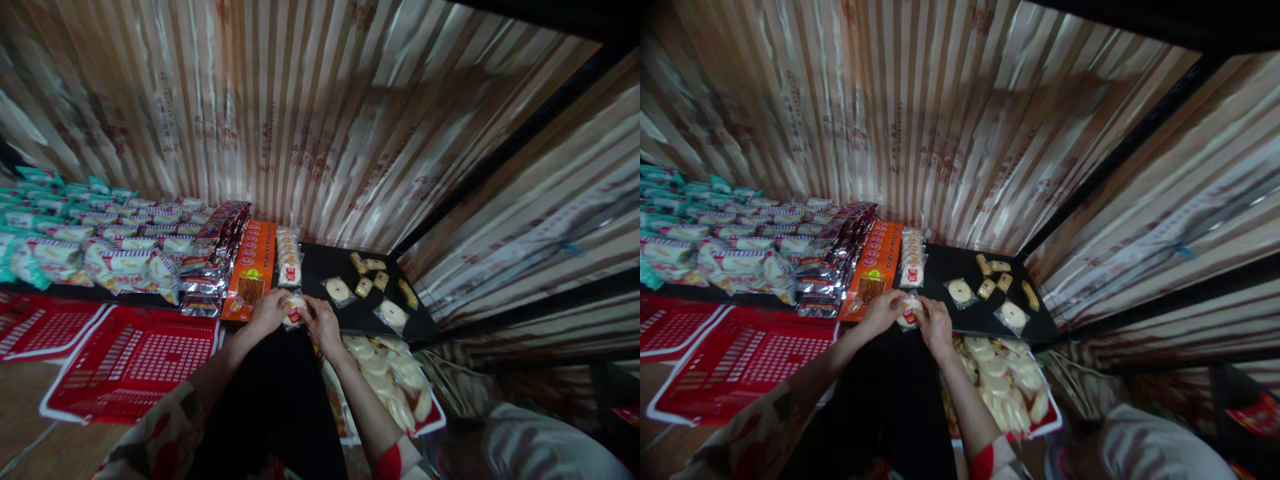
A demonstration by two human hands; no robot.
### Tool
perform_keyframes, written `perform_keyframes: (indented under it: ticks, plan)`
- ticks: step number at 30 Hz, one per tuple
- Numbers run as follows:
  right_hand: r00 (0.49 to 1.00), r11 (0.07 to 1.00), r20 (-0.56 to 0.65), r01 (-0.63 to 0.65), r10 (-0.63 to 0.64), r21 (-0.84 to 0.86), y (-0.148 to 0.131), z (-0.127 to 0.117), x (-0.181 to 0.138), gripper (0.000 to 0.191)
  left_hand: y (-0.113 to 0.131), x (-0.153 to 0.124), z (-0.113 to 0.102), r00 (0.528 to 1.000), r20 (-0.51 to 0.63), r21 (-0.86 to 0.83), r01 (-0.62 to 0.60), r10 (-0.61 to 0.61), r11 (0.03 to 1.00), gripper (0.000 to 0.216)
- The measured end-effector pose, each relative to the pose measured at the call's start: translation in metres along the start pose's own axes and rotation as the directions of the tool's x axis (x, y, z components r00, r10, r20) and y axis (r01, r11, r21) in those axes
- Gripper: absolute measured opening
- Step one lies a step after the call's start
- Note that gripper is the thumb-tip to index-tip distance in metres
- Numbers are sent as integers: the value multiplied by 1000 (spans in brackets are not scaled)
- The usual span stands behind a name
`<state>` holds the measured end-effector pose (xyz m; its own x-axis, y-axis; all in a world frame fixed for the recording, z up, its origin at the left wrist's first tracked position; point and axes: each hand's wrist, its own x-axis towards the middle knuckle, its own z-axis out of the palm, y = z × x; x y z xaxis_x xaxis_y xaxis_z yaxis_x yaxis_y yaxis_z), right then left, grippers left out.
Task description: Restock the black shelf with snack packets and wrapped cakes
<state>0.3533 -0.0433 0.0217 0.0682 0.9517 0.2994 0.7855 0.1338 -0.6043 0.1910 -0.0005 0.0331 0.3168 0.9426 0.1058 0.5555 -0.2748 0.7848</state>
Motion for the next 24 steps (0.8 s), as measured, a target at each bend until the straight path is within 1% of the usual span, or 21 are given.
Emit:
perform_keyframes:
  ticks: [2, 4, 7, 9, 10, 13, 16, 21, 24]
  plan:
    - [997, 994, 2, -80, 81, 80, 5, 7, 4, 27, 2, 4, -2, 1000, 7, 26, -6, 6, 1000, 21]
    - [983, 952, 40, -186, 182, 242, 10, 14, 11, 27, 3, 8, -1, 999, -38, 50, 8, -6, 999, 25]
    - [945, 808, 126, -324, 301, 492, 18, 24, 24, 32, 1, 11, 4, 984, -177, 85, 50, -34, 995, 34]
    - [925, 732, 138, -365, 353, 575, 23, 31, 34, 34, 0, 12, 10, 972, -229, 102, 81, -56, 992, 39]
    - [917, 709, 133, -378, 377, 595, 26, 34, 39, 34, -2, 11, 14, 971, -230, 110, 90, -63, 990, 41]
    - [892, 685, 118, -414, 436, 599, 35, 44, 50, 34, -6, 11, 24, 986, -164, 157, 53, -27, 986, 42]
    - [879, 714, 90, -436, 467, 548, 42, 52, 59, 33, -12, 13, 33, 994, -102, 212, -6, 28, 977, 41]
    - [893, 784, 46, -416, 447, 461, 47, 59, 69, 30, -18, 20, 41, 994, -48, 307, -75, 94, 949, 43]
    - [899, 829, 18, -411, 437, 379, 50, 60, 73, 29, -20, 24, 44, 993, -17, 332, -102, 114, 938, 44]
